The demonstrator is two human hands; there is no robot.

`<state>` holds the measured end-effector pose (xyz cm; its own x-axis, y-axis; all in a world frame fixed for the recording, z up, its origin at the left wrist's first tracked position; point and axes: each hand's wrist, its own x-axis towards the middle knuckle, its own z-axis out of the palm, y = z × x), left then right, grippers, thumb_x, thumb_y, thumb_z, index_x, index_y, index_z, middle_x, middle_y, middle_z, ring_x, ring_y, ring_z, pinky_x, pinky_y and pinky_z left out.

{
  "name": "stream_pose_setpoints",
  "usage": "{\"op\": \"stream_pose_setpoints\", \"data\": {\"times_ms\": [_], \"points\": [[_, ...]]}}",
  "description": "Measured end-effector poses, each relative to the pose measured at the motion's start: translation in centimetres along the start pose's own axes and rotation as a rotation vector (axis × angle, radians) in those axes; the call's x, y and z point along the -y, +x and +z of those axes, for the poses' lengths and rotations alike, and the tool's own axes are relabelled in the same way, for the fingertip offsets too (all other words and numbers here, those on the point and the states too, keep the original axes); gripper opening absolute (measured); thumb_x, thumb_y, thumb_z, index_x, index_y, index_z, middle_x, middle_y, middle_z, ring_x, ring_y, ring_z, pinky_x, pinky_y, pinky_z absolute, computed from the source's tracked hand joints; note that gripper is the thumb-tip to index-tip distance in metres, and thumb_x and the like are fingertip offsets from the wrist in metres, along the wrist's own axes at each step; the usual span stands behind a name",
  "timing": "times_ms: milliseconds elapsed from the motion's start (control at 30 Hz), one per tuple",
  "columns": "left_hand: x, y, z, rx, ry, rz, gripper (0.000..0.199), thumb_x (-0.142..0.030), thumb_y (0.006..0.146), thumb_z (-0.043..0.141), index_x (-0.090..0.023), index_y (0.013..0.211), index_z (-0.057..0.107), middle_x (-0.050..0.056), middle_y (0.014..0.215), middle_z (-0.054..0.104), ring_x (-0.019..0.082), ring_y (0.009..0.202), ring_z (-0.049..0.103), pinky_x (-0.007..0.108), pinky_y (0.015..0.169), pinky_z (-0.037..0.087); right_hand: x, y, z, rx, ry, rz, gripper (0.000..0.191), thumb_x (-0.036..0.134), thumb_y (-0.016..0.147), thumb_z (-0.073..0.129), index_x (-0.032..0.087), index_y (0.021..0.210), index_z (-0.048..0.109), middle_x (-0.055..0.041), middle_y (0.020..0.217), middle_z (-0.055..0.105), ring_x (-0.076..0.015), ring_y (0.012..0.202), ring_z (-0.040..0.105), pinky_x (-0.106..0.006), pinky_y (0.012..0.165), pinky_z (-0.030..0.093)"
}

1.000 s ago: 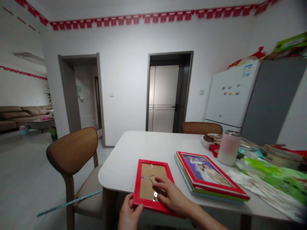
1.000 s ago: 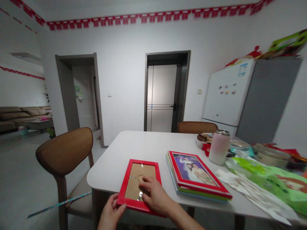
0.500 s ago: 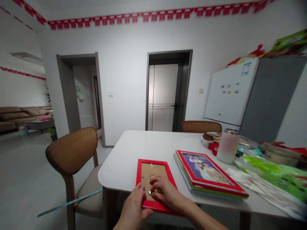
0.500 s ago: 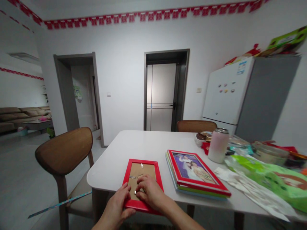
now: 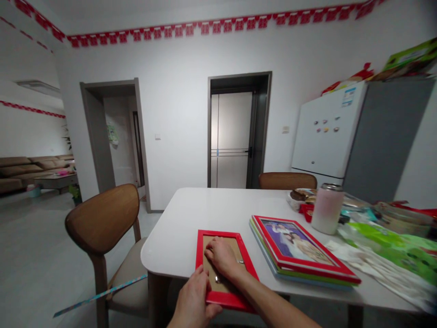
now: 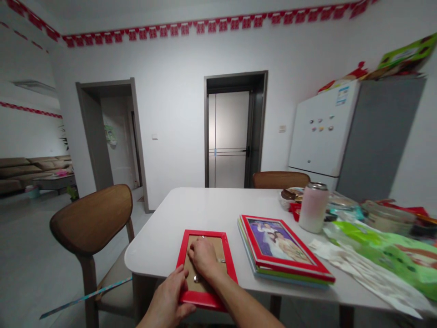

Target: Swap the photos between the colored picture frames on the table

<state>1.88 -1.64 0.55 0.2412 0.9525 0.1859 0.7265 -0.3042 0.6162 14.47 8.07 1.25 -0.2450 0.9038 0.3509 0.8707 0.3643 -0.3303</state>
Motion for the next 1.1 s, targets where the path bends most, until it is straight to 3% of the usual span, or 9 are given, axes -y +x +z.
{"op": "stream_pose_setpoints", "data": {"times_ms": [200, 400, 533, 733, 967, 1100], "points": [[0.4, 0.0, 0.3, 0.006, 0.0, 0.007, 0.06, -0.022, 0.054, 0.068, -0.013, 0.11, 0.049, 0.011, 0.12, 0.048, 0.022, 0.116, 0.036, 0.027, 0.095, 0.03, -3.0, 0.8, -0.1, -0.024, -0.042, 0.104, 0.028, 0.026, 0.077, 0.038, 0.017, 0.084, 0.064, -0.0099, 0.085, 0.065, -0.0191, 0.081, 0.055, -0.027, 0.069, 0.036], [0.3, 0.2, 0.4, 0.009, 0.044, -0.013, 0.064, -0.021, 0.053, 0.069, -0.014, 0.112, 0.046, 0.01, 0.119, 0.048, 0.02, 0.116, 0.036, 0.027, 0.095, 0.029, -3.0, 0.8, -0.1, 0.015, 0.0, 0.051, 0.028, 0.021, 0.073, 0.042, 0.021, 0.089, 0.065, -0.0063, 0.091, 0.065, -0.0185, 0.086, 0.054, -0.026, 0.073, 0.037], [0.4, 0.3, 0.4, 0.005, 0.048, -0.01, 0.057, -0.02, 0.052, 0.069, -0.017, 0.106, 0.051, 0.008, 0.121, 0.047, 0.021, 0.115, 0.037, 0.027, 0.094, 0.031, -4.0, 0.4, -1.8, 0.043, 0.033, 0.011, 0.03, 0.018, 0.07, 0.044, 0.019, 0.092, 0.063, -0.0062, 0.098, 0.063, -0.0169, 0.09, 0.054, -0.024, 0.076, 0.037], [0.8, 0.5, 0.7, -0.023, 0.017, 0.005, 0.06, -0.021, 0.052, 0.069, -0.016, 0.108, 0.049, 0.009, 0.12, 0.048, 0.02, 0.115, 0.038, 0.027, 0.092, 0.033, -7.1, -1.9, -5.0, 0.293, -0.001, -0.076, 0.027, 0.011, 0.057, 0.047, 0.018, 0.074, 0.067, -0.004, 0.074, 0.066, -0.0148, 0.07, 0.056, -0.02, 0.062, 0.037], [0.5, 0.5, 0.8, -0.035, 0.033, 0.016, 0.055, -0.021, 0.052, 0.069, -0.016, 0.104, 0.051, 0.009, 0.12, 0.048, 0.02, 0.115, 0.038, 0.027, 0.093, 0.032, -6.6, -2.9, -4.1, 0.081, -0.034, -0.02, 0.026, 0.007, 0.063, 0.04, 0.015, 0.068, 0.065, -0.0072, 0.074, 0.065, -0.017, 0.076, 0.052, -0.023, 0.069, 0.035], [0.3, 0.6, 0.8, -0.031, 0.029, 0.006, 0.054, -0.02, 0.053, 0.067, -0.016, 0.104, 0.051, 0.009, 0.119, 0.048, 0.02, 0.115, 0.038, 0.027, 0.093, 0.032, -5.7, -3.5, -4.6, 0.011, 0.021, 0.0, 0.026, 0.015, 0.07, 0.041, 0.013, 0.082, 0.064, -0.0093, 0.086, 0.063, -0.0183, 0.085, 0.051, -0.025, 0.076, 0.035]]}}
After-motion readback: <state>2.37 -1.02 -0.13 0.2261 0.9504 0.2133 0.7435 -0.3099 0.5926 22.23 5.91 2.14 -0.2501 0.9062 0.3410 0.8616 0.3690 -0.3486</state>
